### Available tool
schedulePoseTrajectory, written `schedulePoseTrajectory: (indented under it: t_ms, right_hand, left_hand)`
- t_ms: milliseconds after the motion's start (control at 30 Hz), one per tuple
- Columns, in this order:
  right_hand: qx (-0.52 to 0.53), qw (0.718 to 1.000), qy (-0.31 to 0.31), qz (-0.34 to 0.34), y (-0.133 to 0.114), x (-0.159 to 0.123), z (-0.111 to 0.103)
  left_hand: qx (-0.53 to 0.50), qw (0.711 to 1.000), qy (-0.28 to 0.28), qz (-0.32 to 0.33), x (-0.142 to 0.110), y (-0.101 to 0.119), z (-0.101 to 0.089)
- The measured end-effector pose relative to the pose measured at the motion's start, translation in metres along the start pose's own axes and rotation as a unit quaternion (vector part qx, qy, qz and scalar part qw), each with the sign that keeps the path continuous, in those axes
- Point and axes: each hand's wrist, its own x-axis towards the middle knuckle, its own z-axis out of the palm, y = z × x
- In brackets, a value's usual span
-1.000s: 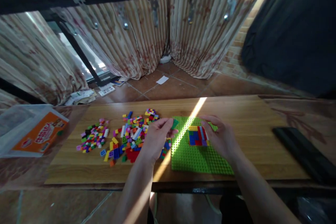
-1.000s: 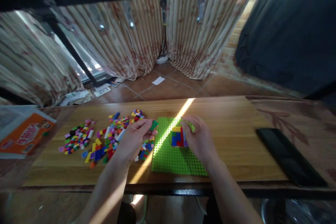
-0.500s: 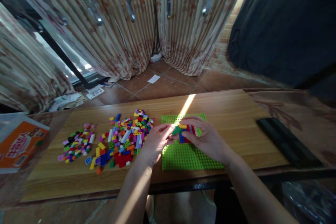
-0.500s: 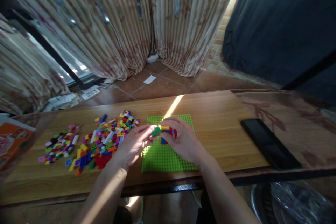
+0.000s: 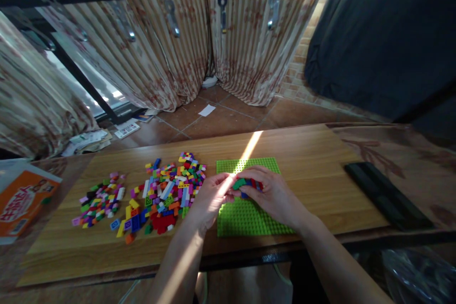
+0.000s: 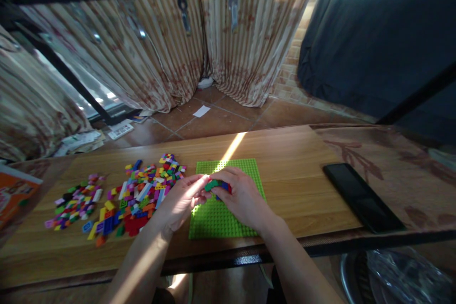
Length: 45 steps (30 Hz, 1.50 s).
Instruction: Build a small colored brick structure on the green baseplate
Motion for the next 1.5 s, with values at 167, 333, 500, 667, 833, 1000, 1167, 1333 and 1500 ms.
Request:
schedulePoseTrajectory:
  t_ms: [167,333,500,667,833,1000,1167,1333,1500]
  right_hand:
    - [-0.023,1.000,-0.003,-0.010,0.0006,-0.0001,-0.0015]
    - [-0.043,0.999,-0.006,-0.012,0.0005,0.0002,-0.0021]
    - [-0.063,0.998,-0.011,-0.019,0.0018,0.0002,-0.0012]
    - [-0.081,0.996,-0.015,-0.028,0.0039,-0.0007,0.0016]
    - [-0.096,0.995,-0.013,-0.026,0.0042,-0.0007,0.0031]
    - [-0.096,0.995,0.001,-0.039,0.0065,-0.0005,0.0032]
    - [-0.093,0.995,0.012,-0.042,0.0076,-0.0006,0.0032]
    - [-0.094,0.994,0.006,-0.049,0.0066,-0.0011,0.0028]
    - [-0.100,0.994,-0.001,-0.037,0.0055,-0.0011,0.0002]
  left_hand:
    - [0.011,1.000,0.010,0.000,-0.0018,0.0024,0.0026]
    - [0.023,1.000,-0.009,0.000,-0.0017,0.0023,0.0013]
    - [0.043,0.999,-0.009,0.003,-0.0017,0.0019,0.0004]
    - [0.055,0.998,-0.005,0.012,-0.0015,0.0010,-0.0006]
    - [0.074,0.997,0.002,0.018,0.0000,0.0002,-0.0017]
    - [0.087,0.996,0.003,0.025,0.0011,-0.0008,-0.0022]
    - [0.113,0.993,0.006,0.032,0.0018,-0.0026,-0.0030]
    - [0.113,0.993,-0.002,0.035,0.0021,-0.0047,-0.0029]
    - [0.130,0.990,0.034,0.041,0.0008,-0.0007,-0.0011]
